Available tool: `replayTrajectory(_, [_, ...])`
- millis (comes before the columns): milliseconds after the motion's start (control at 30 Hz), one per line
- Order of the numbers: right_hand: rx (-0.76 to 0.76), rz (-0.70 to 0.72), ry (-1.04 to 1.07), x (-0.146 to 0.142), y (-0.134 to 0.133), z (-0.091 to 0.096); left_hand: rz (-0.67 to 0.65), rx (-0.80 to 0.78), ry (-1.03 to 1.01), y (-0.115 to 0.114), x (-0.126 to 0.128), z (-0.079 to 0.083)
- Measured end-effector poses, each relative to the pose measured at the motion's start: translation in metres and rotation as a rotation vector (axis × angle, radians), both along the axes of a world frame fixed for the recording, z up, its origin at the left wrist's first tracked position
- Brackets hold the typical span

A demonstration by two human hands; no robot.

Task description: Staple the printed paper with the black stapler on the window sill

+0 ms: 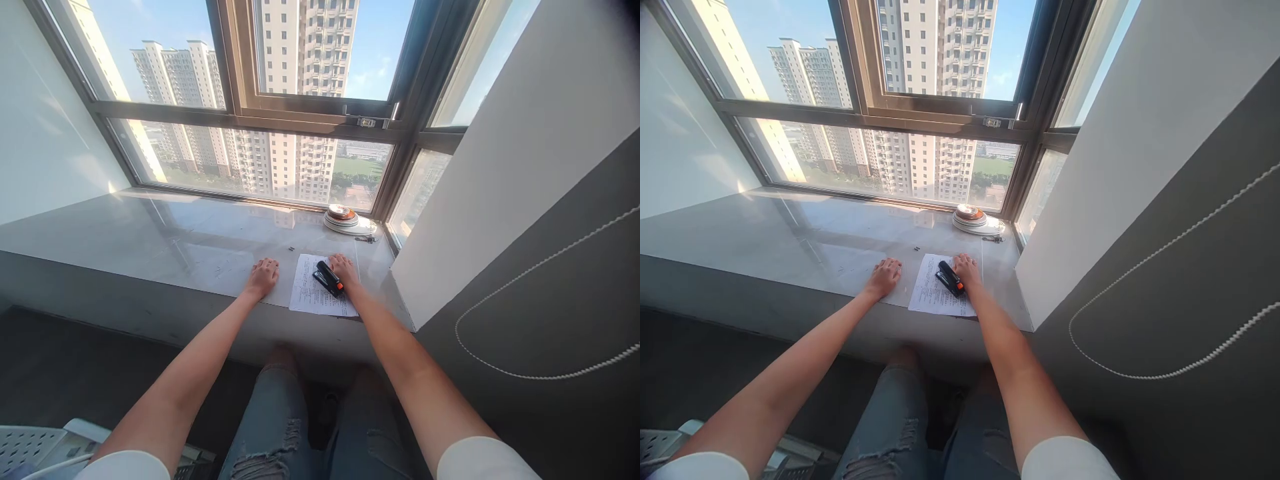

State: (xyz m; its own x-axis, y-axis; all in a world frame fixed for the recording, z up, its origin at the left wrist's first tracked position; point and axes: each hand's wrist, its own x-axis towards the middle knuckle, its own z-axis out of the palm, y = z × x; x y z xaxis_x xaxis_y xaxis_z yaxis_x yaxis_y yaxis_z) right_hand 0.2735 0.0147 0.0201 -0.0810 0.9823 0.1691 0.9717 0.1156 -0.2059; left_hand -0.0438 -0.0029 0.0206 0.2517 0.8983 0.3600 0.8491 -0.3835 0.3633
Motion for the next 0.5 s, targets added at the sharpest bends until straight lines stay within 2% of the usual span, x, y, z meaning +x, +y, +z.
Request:
replayTrajectory(167, [0.035, -0.003, 0.024, -0.005, 0.0, 0.003, -0.074, -0.002, 0.0, -0.016, 0.017, 0.002])
replayTrajectory(400, [0.076, -0.048, 0.039, -0.001, -0.001, 0.005, -0.274, -0.03, 0.102, -0.021, 0.03, 0.007])
replayTrajectory(500, [0.077, -0.045, 0.045, 0.0, 0.0, 0.004, -0.307, -0.058, 0.12, -0.021, 0.038, 0.007])
